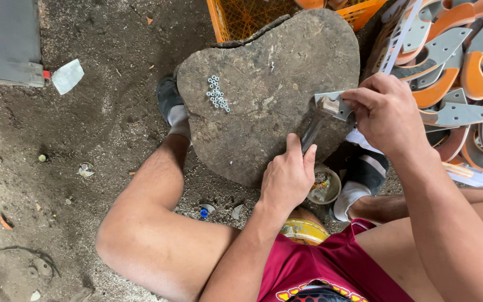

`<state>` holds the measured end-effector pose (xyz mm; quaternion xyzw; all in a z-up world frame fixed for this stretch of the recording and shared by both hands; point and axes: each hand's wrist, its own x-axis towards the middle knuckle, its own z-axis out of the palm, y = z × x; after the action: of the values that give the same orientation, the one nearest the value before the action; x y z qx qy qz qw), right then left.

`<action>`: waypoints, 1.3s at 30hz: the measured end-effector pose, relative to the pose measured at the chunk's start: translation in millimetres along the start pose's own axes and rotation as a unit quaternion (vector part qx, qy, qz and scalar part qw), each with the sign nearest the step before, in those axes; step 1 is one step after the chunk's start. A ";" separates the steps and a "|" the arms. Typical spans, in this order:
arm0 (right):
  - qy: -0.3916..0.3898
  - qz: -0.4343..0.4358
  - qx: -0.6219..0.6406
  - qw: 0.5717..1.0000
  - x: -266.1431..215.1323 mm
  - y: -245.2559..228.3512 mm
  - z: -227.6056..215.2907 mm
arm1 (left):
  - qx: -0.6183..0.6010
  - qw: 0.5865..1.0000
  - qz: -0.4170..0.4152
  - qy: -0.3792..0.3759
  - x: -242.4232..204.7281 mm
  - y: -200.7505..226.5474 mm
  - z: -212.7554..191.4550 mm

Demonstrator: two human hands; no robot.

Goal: The person sits on the ground and uses a hammer to drive small metal pins into pre-drilled holes on curved metal pieces. They repeatedly pick up pins, align them with the holes, and strike them until seated, then place the finished pieces into a nearby basket.

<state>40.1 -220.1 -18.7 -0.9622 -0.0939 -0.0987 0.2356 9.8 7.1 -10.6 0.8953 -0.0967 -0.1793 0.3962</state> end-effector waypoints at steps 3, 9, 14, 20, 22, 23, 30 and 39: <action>0.004 0.001 -0.003 1.000 -1.1 -1.8 -0.1 | 0.002 1.000 0.000 0.001 -0.5 -0.1 0.4; 0.007 0.005 -0.009 1.000 -1.8 -6.6 -1.1 | -0.013 1.000 -0.001 -0.012 0.5 -1.0 0.4; 0.000 0.012 0.004 1.000 1.4 -8.9 -3.9 | -0.007 1.000 0.002 -0.009 0.6 0.6 -0.2; 0.004 0.008 -0.006 1.000 3.0 -13.6 -5.3 | 0.002 1.000 0.006 -0.005 0.2 -0.6 0.5; 0.006 0.014 0.005 1.000 2.5 -15.7 -7.9 | 0.003 1.000 0.004 -0.006 0.0 -1.6 1.3; 0.011 0.018 0.015 1.000 1.9 -16.0 -10.6 | -0.001 1.000 0.008 -0.003 -0.2 -1.9 1.8; -0.056 0.204 0.076 0.974 4.4 -11.8 -23.7 | 0.009 1.000 0.007 0.002 -0.1 5.8 -3.8; -0.058 0.301 0.115 0.945 -3.5 -6.7 -10.7 | -0.098 0.989 0.099 0.049 -16.6 50.1 -25.5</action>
<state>33.6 -219.8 -7.3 -0.9163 0.1756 0.0439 0.3571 3.2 -3.8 46.6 0.8458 -0.1472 -0.1039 0.5021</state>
